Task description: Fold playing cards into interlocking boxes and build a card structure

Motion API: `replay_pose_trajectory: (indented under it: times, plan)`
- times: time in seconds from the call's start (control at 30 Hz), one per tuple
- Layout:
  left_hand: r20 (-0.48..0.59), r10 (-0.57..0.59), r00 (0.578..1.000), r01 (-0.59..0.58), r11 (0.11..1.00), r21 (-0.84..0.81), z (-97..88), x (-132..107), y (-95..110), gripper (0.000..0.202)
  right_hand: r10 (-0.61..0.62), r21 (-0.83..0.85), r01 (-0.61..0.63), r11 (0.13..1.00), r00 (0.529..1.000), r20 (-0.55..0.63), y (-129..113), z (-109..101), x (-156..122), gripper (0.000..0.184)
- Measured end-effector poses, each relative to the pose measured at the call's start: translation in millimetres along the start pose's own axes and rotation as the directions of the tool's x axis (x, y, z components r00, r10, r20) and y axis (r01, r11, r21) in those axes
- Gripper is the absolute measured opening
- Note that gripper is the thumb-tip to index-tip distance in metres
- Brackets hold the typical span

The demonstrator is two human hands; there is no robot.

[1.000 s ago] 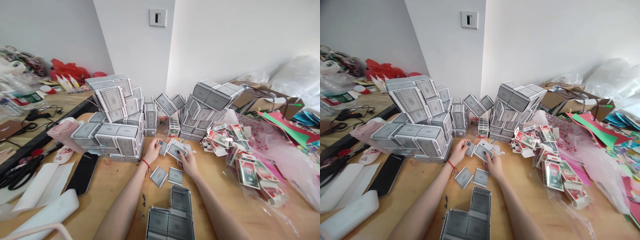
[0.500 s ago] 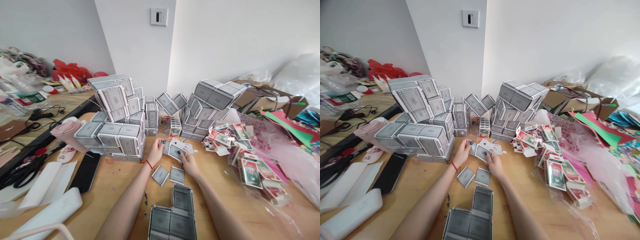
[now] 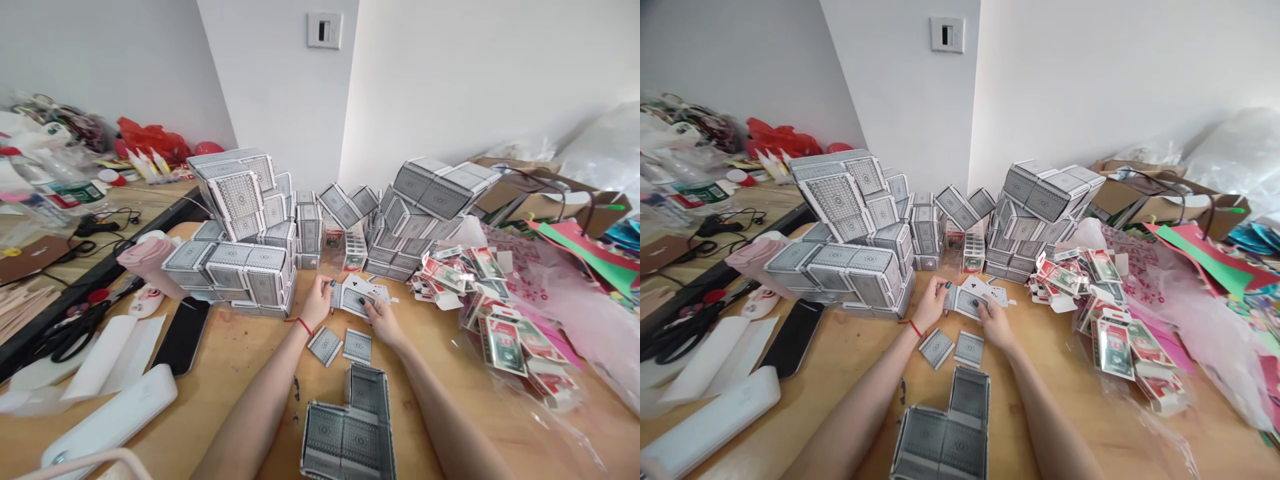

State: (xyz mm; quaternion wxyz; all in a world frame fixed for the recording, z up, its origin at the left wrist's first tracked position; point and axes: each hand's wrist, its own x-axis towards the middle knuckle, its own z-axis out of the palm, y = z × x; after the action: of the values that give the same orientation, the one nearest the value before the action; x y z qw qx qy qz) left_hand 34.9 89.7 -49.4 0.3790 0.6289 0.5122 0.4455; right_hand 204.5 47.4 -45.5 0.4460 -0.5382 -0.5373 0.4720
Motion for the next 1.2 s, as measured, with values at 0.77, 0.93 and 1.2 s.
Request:
replay_pose_trajectory:
  times: [0.77, 0.93, 1.2]
  plan:
    - [0.182, 0.216, 0.959, -0.222, 0.975, 0.018, -11.4, -17.4, 15.4, 0.024, -0.135, -0.125, 0.156, 0.98, 0.977, 0.163, 7.4, -5.6, 0.7, 0.028]
    - [0.18, 0.238, 0.954, -0.248, 0.968, 0.033, -10.8, -17.5, 16.5, 0.025, -0.117, -0.098, 0.129, 0.987, 0.986, 0.119, 11.3, -3.5, -0.4, 0.029]
    - [0.208, 0.282, 0.937, -0.298, 0.953, 0.053, -10.4, -17.7, 17.4, 0.022, -0.089, -0.097, 0.101, 0.99, 0.989, 0.117, 6.8, -3.1, -4.3, 0.032]
